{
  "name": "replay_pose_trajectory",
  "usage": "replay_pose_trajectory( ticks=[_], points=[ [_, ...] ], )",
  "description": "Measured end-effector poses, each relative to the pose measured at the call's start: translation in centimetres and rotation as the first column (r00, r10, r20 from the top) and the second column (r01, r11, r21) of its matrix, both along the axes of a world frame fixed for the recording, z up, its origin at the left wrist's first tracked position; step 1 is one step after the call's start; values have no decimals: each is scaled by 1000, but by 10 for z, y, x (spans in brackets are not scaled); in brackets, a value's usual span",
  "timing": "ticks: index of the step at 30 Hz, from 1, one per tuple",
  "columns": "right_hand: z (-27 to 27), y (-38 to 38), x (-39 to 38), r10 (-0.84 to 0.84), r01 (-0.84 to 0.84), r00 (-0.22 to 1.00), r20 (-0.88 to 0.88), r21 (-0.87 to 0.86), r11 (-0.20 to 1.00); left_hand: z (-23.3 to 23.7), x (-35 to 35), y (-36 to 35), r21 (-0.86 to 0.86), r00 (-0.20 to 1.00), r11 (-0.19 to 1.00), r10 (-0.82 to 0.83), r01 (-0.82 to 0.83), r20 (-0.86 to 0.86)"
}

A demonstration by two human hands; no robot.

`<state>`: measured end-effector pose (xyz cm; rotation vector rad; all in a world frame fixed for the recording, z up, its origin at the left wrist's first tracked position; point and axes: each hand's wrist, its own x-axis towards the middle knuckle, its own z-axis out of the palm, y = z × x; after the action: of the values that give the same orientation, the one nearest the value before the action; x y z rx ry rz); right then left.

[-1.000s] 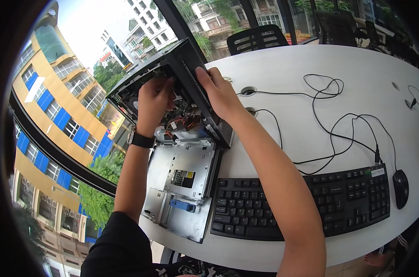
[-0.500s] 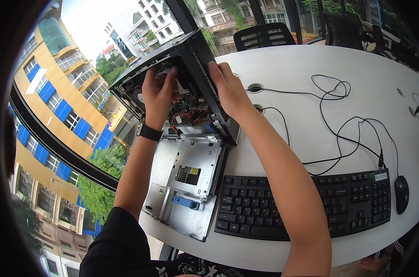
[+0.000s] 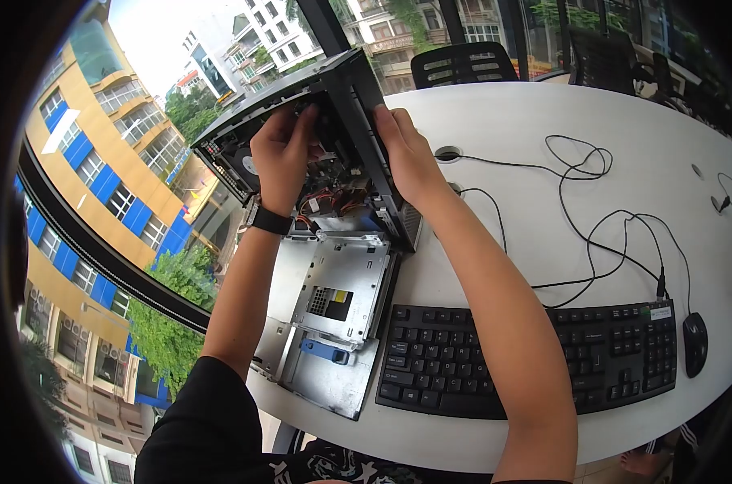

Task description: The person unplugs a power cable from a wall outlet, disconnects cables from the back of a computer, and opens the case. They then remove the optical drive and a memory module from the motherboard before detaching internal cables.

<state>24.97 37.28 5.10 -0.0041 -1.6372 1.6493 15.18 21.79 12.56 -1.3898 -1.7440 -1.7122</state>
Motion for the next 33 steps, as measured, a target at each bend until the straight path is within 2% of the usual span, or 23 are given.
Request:
replay_pose_trajectory(
  ticks=[4,5,6,10,12,14,16,19,25,33],
  points=[
    [5,-2,5,-12,12,1000,0,13,1000,3,-2,-5,-60,998,996,61,-62,-21],
    [6,-3,6,0,0,1000,3,-3,1000,5,-3,-9,-104,948,972,178,-211,-264],
    [6,-4,7,9,-9,1000,9,-21,1000,4,-2,-12,-110,829,927,262,-359,-493],
    [7,-1,11,-44,41,998,38,60,997,-9,17,-26,-24,756,922,303,-388,-580],
    [4,0,5,6,-6,999,32,3,1000,-18,11,-32,-63,530,866,245,-496,-812],
    [1,-1,1,17,-17,1000,5,-21,1000,-22,8,-29,-129,574,879,183,-458,-798],
    [0,0,0,30,-31,999,-23,-41,999,-22,7,-26,-133,502,845,175,-518,-847],
    [2,-1,4,44,-45,999,-29,-41,998,-22,2,-22,-96,477,840,205,-534,-855],
    [2,-1,4,41,-41,999,11,-39,998,-16,1,-18,-117,453,835,169,-537,-875],
    [0,-1,0,62,-66,997,-53,-73,995,-13,1,-21,-108,430,839,159,-533,-889]
  ],
)
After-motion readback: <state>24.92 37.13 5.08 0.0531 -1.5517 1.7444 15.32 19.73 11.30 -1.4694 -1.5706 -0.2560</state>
